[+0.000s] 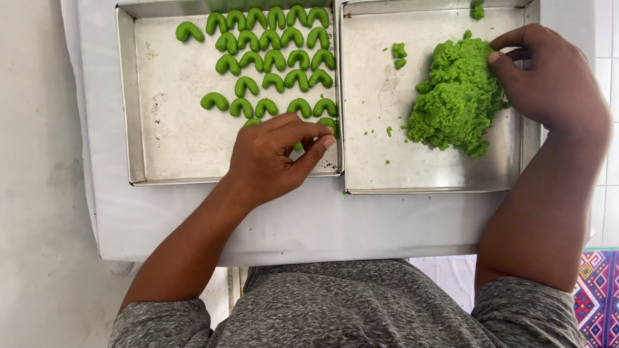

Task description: A person manually shapes green dough into crescent-like pastries by rolling them between their palms and bending them, then arranging them neatly on a metal tray.

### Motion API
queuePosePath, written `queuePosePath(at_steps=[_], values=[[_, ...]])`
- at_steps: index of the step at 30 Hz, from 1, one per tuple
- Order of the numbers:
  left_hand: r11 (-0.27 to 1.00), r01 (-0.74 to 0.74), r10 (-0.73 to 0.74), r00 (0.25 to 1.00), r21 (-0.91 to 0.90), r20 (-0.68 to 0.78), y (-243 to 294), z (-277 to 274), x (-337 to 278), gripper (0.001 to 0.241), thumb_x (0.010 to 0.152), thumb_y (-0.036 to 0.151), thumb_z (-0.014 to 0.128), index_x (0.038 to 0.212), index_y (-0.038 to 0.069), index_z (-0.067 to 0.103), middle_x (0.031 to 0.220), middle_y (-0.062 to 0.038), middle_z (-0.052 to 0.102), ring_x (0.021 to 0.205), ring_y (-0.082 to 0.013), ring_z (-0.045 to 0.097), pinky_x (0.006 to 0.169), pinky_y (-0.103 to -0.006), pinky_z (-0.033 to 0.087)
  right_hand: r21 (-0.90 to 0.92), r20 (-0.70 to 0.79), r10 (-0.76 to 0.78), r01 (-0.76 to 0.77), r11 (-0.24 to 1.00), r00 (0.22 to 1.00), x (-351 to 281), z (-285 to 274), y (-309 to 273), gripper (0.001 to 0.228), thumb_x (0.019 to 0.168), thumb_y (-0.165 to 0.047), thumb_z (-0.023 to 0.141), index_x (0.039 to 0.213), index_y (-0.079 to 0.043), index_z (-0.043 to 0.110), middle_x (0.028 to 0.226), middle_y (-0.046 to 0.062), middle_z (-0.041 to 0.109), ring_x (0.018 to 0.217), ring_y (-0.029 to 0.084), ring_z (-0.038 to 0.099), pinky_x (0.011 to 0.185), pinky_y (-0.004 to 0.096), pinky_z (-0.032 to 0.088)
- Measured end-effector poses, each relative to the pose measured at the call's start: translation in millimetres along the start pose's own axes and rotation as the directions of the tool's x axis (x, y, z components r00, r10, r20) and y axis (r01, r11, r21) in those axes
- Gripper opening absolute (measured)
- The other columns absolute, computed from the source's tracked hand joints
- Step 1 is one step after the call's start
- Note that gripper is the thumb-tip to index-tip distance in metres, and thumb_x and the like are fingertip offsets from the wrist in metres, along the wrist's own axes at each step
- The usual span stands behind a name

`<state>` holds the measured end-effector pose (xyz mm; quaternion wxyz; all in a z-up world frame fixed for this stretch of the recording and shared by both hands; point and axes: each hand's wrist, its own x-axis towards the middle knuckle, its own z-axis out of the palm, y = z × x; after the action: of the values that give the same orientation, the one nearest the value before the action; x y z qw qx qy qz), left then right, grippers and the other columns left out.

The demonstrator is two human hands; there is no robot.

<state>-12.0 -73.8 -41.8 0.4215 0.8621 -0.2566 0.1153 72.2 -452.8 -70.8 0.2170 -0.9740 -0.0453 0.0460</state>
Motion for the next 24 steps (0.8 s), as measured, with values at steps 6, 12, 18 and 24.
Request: queuePosePath(at_steps=[6,12,18,24], values=[[0.997,-0.073,0.073,0.997,-0.013,0.026,8.6,11.2,-8.1,0.008,0.088,0.001,0.082,0.094,0.004,0.079,0.073,0.000,0.070,0.047,-0.0075,0.046,0.043,-0.0228,0.031,0.103,0.012,-0.019,0.017,0.994,1.000,0.9,-2.1,-5.8,0.036,0.109,-0.001,0.067,0.143,0.009,0.068,0.109,0.024,0.071,0.086,0.031,0.065,0.075,0.044,0.054],[0.993,-0.113,0.111,0.993,-0.038,-0.040,11.4,11.0,-10.8,0.009,0.087,0.000,0.083,0.094,0.005,0.079,0.067,0.001,0.065,0.048,-0.0086,0.045,0.045,-0.0241,0.032,0.134,-0.011,-0.020,0.021,0.991,1.000,-1.7,0.1,6.1,0.017,0.111,0.001,0.072,0.127,0.008,0.073,0.096,0.016,0.067,0.077,0.022,0.059,0.068,0.036,0.050],[0.991,-0.123,0.120,0.991,-0.055,-0.066,8.0,11.9,-13.8,0.012,0.086,-0.002,0.085,0.094,0.004,0.079,0.065,0.001,0.064,0.048,-0.0079,0.046,0.045,-0.0233,0.031,0.270,0.008,-0.026,0.023,0.963,1.000,-6.3,0.1,13.4,0.024,0.113,0.006,0.071,0.137,0.009,0.067,0.105,0.014,0.066,0.084,0.017,0.057,0.070,0.029,0.048],[0.986,-0.142,0.136,0.989,-0.087,-0.064,2.6,11.8,-15.0,0.015,0.086,0.000,0.085,0.099,0.005,0.079,0.070,0.001,0.068,0.051,-0.0083,0.050,0.046,-0.0236,0.033,0.216,0.035,0.052,-0.059,0.975,0.998,-6.2,4.1,23.0,0.021,0.115,0.000,0.071,0.135,0.002,0.074,0.098,0.013,0.064,0.076,0.017,0.055,0.064,0.030,0.045]])
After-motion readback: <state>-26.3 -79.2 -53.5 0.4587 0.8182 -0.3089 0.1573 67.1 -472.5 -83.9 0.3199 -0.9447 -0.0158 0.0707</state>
